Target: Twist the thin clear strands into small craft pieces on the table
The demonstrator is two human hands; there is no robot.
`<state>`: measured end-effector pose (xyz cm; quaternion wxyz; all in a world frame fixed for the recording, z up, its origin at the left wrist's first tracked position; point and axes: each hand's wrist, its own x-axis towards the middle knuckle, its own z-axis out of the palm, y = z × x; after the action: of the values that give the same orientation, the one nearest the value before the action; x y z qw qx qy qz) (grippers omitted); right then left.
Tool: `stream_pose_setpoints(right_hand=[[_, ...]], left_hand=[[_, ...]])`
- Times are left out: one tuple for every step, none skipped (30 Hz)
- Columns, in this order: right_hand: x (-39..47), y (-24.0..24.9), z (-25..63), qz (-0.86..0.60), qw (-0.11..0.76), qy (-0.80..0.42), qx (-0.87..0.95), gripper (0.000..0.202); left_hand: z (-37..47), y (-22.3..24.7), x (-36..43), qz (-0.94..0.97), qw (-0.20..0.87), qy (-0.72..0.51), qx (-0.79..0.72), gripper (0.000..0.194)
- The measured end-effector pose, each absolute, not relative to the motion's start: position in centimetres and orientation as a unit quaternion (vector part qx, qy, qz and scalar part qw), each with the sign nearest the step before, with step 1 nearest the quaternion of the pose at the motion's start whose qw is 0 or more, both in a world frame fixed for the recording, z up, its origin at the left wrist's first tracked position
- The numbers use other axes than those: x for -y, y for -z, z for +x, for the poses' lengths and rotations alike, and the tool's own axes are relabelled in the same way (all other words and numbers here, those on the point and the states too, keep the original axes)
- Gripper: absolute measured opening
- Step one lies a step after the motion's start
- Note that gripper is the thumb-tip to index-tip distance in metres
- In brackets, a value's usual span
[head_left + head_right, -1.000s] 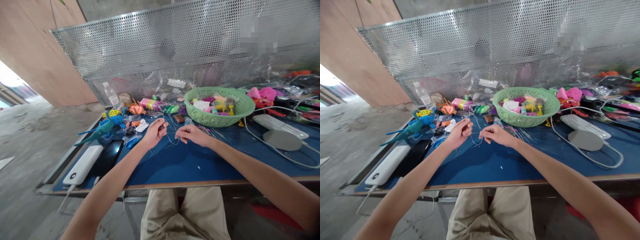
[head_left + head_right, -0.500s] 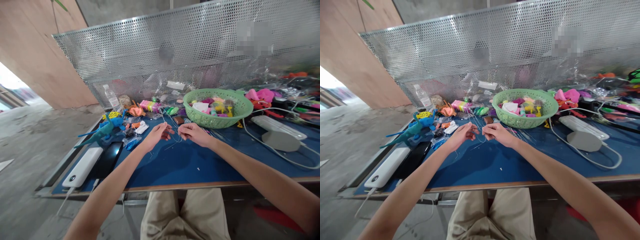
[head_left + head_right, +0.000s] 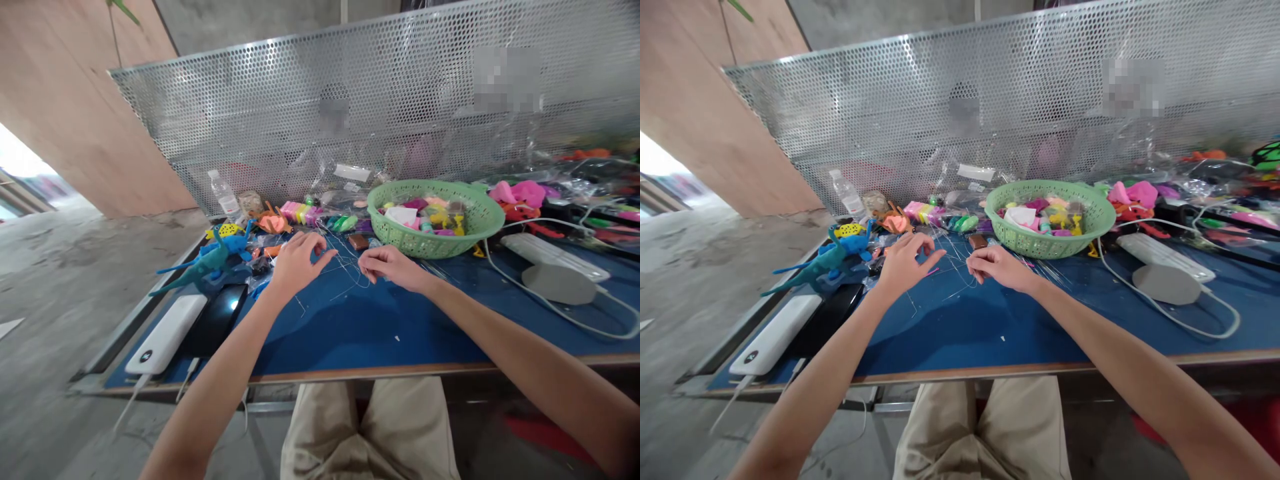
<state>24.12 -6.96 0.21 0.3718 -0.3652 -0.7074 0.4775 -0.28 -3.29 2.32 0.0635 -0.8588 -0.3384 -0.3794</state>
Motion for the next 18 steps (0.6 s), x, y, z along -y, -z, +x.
stream_pose_setpoints(right_hand=[[7.1, -0.4, 24.2, -0.352, 0.364, -0.482, 0.715, 0.037], [7.1, -0.6, 24.3, -0.335, 0.354, -0.493, 0.721, 0.037], [7.2, -0.7, 24.4, -0.316, 0.340, -0.509, 0.725, 0.037], [7.2, -0.7, 24.5, -0.295, 0.326, -0.528, 0.727, 0.037], [7.2, -0.6, 24.6, -0.276, 0.311, -0.545, 0.728, 0.036], [7.2, -0.5, 24.6, -0.262, 0.301, -0.561, 0.726, 0.036], [7.2, -0.3, 24.6, -0.253, 0.297, -0.572, 0.721, 0.036], [7.2, -0.1, 24.6, -0.251, 0.299, -0.579, 0.716, 0.036], [7.1, 0.0, 24.5, -0.253, 0.305, -0.583, 0.709, 0.036], [7.1, 0.1, 24.4, -0.257, 0.313, -0.585, 0.703, 0.036], [7.1, 0.2, 24.3, -0.261, 0.322, -0.585, 0.697, 0.036], [7.2, 0.2, 24.2, -0.264, 0.327, -0.585, 0.694, 0.036], [7.2, 0.2, 24.1, -0.266, 0.329, -0.583, 0.693, 0.036], [7.3, 0.1, 24.0, -0.267, 0.331, -0.580, 0.695, 0.037], [7.3, 0.0, 24.0, -0.269, 0.333, -0.573, 0.699, 0.037], [7.4, 0.0, 23.9, -0.272, 0.336, -0.562, 0.705, 0.036], [7.4, -0.1, 23.9, -0.278, 0.343, -0.547, 0.711, 0.035], [7.5, -0.1, 23.8, -0.286, 0.353, -0.528, 0.718, 0.033]], left_hand=[[-0.5, -2.7, 3.2, -0.879, 0.100, 0.374, 0.278, 0.025], [-0.6, -3.0, 3.1, -0.892, 0.129, 0.368, 0.228, 0.022], [-0.7, -3.2, 3.2, -0.904, 0.144, 0.358, 0.186, 0.022], [-0.6, -3.2, 3.3, -0.913, 0.148, 0.348, 0.153, 0.025], [-0.4, -3.2, 3.5, -0.921, 0.142, 0.339, 0.131, 0.027], [-0.2, -3.0, 3.8, -0.928, 0.126, 0.332, 0.116, 0.029], [0.1, -2.8, 4.2, -0.934, 0.103, 0.325, 0.107, 0.029], [0.4, -2.5, 4.5, -0.938, 0.074, 0.321, 0.106, 0.028], [0.8, -2.1, 4.9, -0.941, 0.044, 0.317, 0.111, 0.027], [1.1, -1.8, 5.2, -0.944, 0.012, 0.311, 0.112, 0.026], [1.3, -1.5, 5.6, -0.945, -0.027, 0.305, 0.118, 0.026], [1.5, -1.3, 5.8, -0.939, -0.064, 0.312, 0.129, 0.026], [1.7, -1.1, 6.0, -0.931, -0.093, 0.325, 0.141, 0.025], [1.7, -1.0, 6.1, -0.921, -0.117, 0.337, 0.155, 0.025], [1.7, -0.9, 6.1, -0.911, -0.135, 0.351, 0.170, 0.024], [1.6, -0.9, 6.0, -0.902, -0.148, 0.361, 0.186, 0.024], [1.5, -0.9, 5.9, -0.894, -0.157, 0.368, 0.201, 0.023], [1.4, -0.9, 5.8, -0.888, -0.162, 0.372, 0.215, 0.023]])
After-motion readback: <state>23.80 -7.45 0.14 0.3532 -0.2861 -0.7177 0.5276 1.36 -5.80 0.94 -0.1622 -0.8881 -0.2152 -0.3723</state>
